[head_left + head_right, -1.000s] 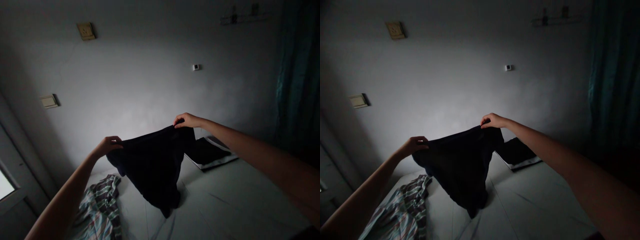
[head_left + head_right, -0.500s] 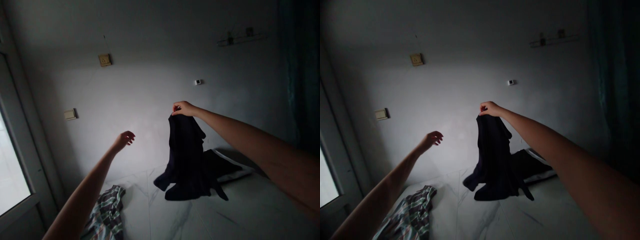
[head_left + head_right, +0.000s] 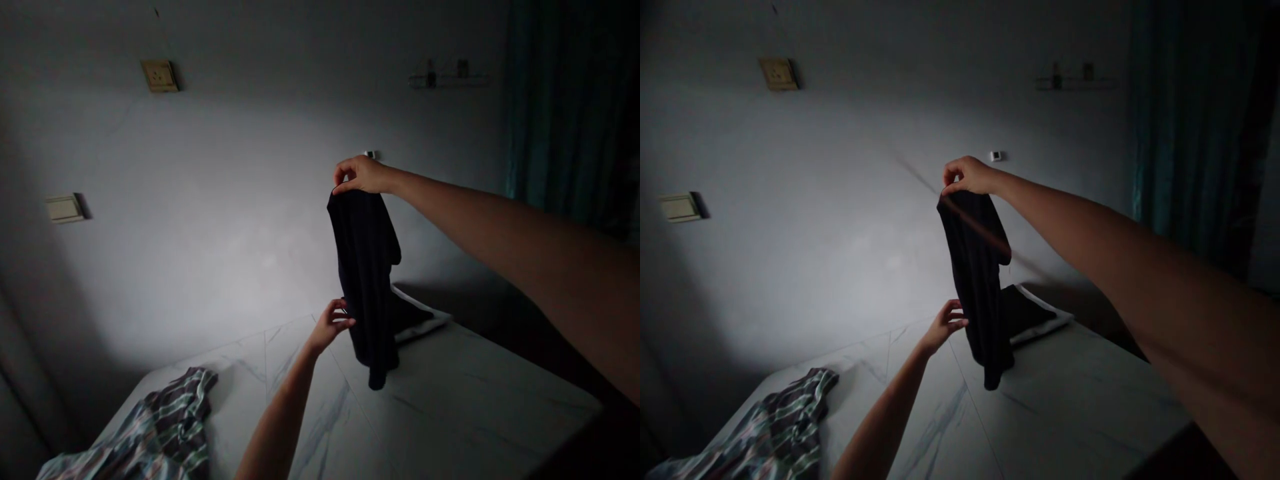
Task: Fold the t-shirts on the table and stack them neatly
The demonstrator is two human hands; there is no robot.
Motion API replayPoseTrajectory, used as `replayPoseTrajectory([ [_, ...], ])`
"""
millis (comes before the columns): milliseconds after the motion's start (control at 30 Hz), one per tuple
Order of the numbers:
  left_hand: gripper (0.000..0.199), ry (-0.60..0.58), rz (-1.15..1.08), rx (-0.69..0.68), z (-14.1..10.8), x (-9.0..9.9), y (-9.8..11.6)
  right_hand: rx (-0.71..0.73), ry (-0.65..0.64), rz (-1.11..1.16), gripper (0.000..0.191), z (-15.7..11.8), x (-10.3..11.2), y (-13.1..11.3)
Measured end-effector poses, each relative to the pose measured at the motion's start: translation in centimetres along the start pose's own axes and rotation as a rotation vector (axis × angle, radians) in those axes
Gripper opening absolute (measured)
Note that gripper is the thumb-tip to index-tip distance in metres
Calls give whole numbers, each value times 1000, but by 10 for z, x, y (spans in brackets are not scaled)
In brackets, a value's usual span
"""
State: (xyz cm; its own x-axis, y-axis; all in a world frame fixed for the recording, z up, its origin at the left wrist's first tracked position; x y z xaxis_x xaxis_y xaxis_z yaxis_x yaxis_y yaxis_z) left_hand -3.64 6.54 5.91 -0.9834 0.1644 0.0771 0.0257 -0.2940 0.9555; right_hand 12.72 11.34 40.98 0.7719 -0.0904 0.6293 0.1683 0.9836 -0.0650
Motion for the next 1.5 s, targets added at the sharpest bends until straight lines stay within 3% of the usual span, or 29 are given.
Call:
replayPoseTrajectory([
  [233, 50, 1, -107, -32, -27, -12, 16, -55, 131, -12, 36, -17, 11, 22],
  [367, 65, 10, -145, -5, -44, -21, 18, -61, 182, -13, 35, -16, 5, 27],
  [500, 41, 208, -61, -18, -48, -15, 9, -55, 173, -34, 36, -12, 3, 29],
  [667, 36, 466, 9, -142, -50, 27, 13, -87, 171, -107, 38, -16, 17, 34],
  [800, 33, 648, 189, -224, -53, 65, 41, -112, 157, -176, 37, -27, 28, 39],
  [967, 20, 673, 437, -246, -51, 86, 77, -86, 204, -142, 37, -32, 24, 48],
  [1067, 22, 659, 458, -250, -52, 94, 88, -77, 188, -125, 38, -32, 18, 52],
  [1167, 23, 719, 443, -314, -53, 110, 105, -97, 193, -173, 39, -36, 16, 56],
  [1300, 13, 977, 507, -385, -56, 143, 150, -113, 374, -271, 35, -48, 19, 60],
  [1367, 7, 1099, 622, -416, -58, 157, 179, -129, 404, -280, 33, -54, 17, 61],
  [1500, 9, 1113, 970, -383, -65, 171, 227, -181, 371, -222, 33, -67, 0, 62],
])
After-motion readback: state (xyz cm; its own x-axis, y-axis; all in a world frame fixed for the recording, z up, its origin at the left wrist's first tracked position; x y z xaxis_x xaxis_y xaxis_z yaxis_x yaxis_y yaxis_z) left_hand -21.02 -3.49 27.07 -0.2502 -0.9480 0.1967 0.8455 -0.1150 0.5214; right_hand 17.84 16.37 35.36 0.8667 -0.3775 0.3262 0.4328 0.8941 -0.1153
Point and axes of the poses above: each hand's wrist, its own z-axis towards the middle knuckle, its own x-axis out of the back of the hand, y = z × x, the point moved 4 cm from there along z, towards the middle knuckle, and after that the axes turned 8 degrees about x, right-handed, at the moved point
